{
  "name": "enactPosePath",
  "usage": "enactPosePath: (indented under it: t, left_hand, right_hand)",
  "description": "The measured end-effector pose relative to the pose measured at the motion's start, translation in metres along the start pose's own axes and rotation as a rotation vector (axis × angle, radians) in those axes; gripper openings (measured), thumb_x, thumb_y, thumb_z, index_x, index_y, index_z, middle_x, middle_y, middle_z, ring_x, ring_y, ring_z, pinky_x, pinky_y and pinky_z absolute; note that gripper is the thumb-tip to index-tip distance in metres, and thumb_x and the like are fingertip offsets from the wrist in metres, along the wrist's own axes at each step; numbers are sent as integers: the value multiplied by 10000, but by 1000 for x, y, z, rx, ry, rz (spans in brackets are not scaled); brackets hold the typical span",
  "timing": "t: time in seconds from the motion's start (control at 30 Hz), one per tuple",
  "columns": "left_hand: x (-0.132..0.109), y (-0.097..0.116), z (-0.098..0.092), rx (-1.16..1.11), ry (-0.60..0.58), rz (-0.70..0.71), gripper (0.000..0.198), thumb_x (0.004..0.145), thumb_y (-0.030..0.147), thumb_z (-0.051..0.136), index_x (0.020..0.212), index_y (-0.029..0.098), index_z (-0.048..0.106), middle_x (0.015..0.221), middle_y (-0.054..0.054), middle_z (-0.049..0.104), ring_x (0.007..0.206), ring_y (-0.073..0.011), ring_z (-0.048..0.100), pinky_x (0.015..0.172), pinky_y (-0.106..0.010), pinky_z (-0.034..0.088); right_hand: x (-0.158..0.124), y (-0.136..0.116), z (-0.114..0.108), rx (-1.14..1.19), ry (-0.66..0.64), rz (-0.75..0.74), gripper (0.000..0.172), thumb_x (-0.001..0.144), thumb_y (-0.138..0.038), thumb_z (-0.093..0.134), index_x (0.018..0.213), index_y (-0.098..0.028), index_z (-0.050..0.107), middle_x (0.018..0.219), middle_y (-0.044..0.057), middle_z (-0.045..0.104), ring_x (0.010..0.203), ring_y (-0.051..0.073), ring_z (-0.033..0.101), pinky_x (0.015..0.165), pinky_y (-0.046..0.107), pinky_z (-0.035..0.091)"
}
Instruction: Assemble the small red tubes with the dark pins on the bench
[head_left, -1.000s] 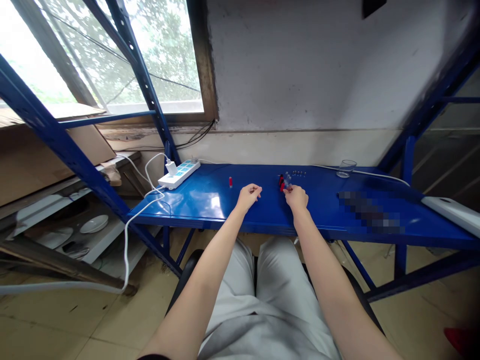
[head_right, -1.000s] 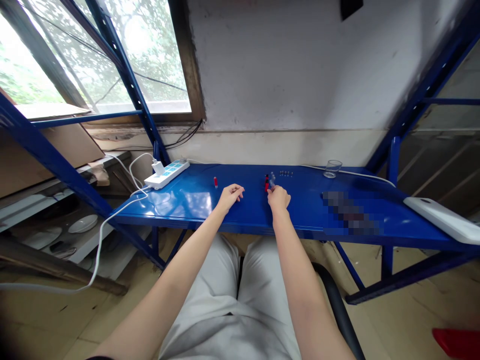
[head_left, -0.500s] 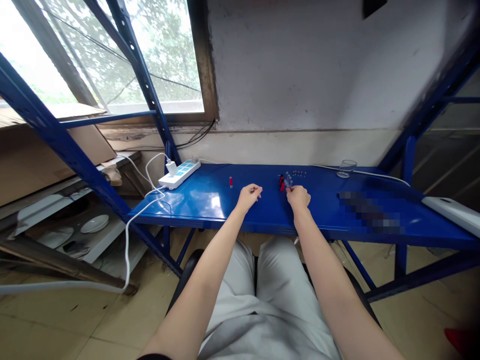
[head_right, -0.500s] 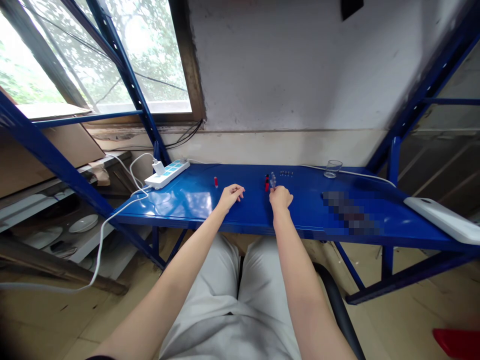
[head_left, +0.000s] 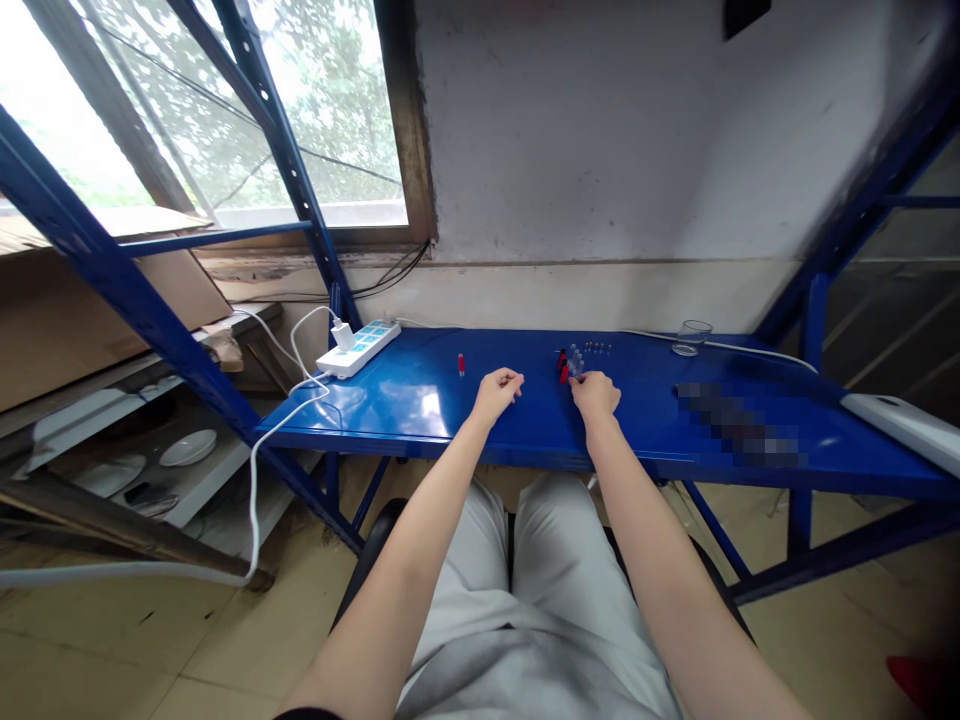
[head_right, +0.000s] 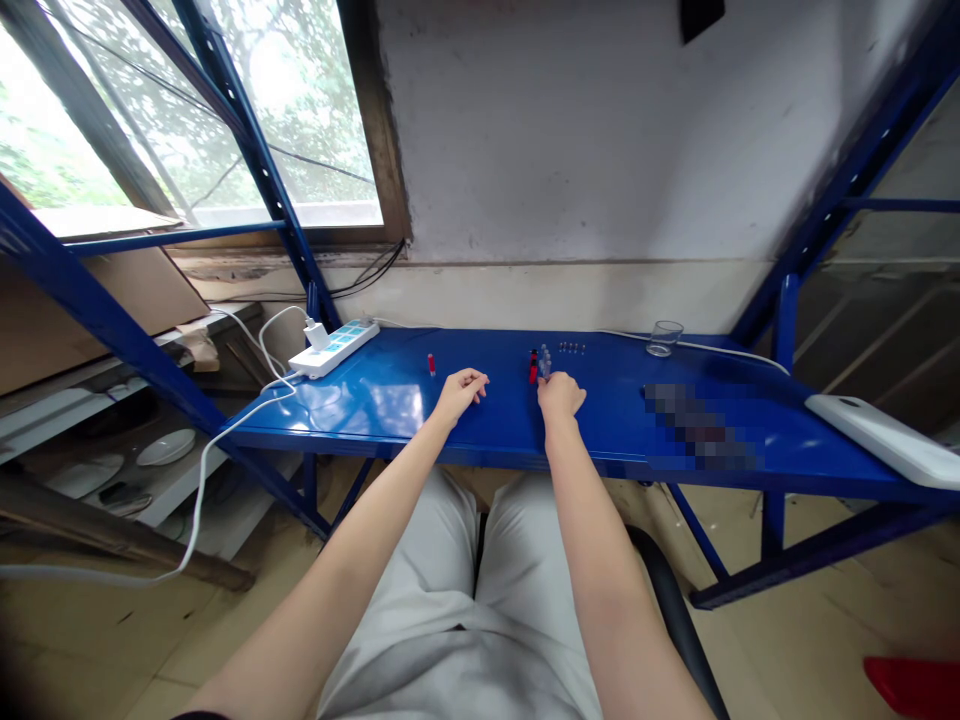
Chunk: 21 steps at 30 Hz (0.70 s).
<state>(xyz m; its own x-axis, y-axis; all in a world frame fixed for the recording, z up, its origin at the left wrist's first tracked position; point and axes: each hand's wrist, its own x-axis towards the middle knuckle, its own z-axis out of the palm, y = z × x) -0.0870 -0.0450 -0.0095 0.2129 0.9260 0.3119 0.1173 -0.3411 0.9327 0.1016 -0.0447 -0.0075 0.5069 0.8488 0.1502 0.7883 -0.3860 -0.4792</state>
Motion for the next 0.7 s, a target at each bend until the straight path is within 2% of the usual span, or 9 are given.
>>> enactPosePath:
  t: [0.1, 0.23, 0.37, 0.43, 0.57, 0.63, 0.7]
  left_hand:
    - [0, 1, 0, -7, 1, -4, 275, 746, 412, 545, 730, 143, 598, 585, -5, 560, 492, -80, 479, 523, -224, 388]
    - [2, -1, 0, 1, 6, 10, 270, 751, 405, 538, 725, 143, 598, 578, -3, 553, 489, -81, 478, 517, -222, 384]
    - [1, -3, 1, 46, 26, 36, 252, 769, 380, 518, 730, 145, 600, 574, 0, 549, 502, -86, 484, 518, -218, 382]
    - [-2, -2, 3, 77, 66, 82, 224, 776, 351, 511, 725, 149, 596, 571, 3, 545, 523, -90, 494, 532, -215, 385]
    - [-4, 4, 2, 49, 251, 198, 168, 779, 301, 512, 743, 157, 589, 604, 5, 546, 540, -84, 502, 543, -207, 389]
    - [1, 7, -8, -39, 402, 210, 165, 791, 297, 494, 760, 159, 579, 603, 11, 528, 493, -74, 479, 497, -202, 372]
    - [10, 9, -25, -150, 576, 182, 163, 804, 298, 464, 771, 164, 551, 584, 26, 492, 430, -66, 438, 441, -201, 341]
  right_hand:
    - [-5, 0, 0, 33, 36, -9, 269, 802, -317, 500, 984, -153, 610, 968, 137, 636, 943, 267, 576, 818, 395, 366]
    - [-10, 3, 1, 196, 192, -58, 326, 771, -268, 472, 1072, -146, 496, 979, 122, 598, 898, 247, 561, 807, 399, 364]
    - [-15, 0, 1, 456, 442, -258, 232, 794, -263, 402, 1001, -168, 447, 867, 76, 551, 791, 194, 537, 737, 341, 398]
    - [-20, -3, 1, 568, 504, -395, 188, 821, -272, 370, 967, -177, 440, 834, 67, 523, 743, 171, 521, 689, 308, 415]
    - [-28, -11, 4, 625, 449, -623, 154, 842, -291, 367, 928, -189, 444, 784, 45, 495, 665, 147, 493, 632, 283, 418]
    - [-30, -13, 6, 583, 403, -689, 150, 846, -289, 365, 921, -194, 452, 762, 37, 489, 624, 139, 473, 593, 274, 405]
    - [-32, -15, 7, 523, 357, -735, 149, 851, -281, 360, 922, -194, 459, 759, 39, 498, 597, 133, 460, 558, 263, 387]
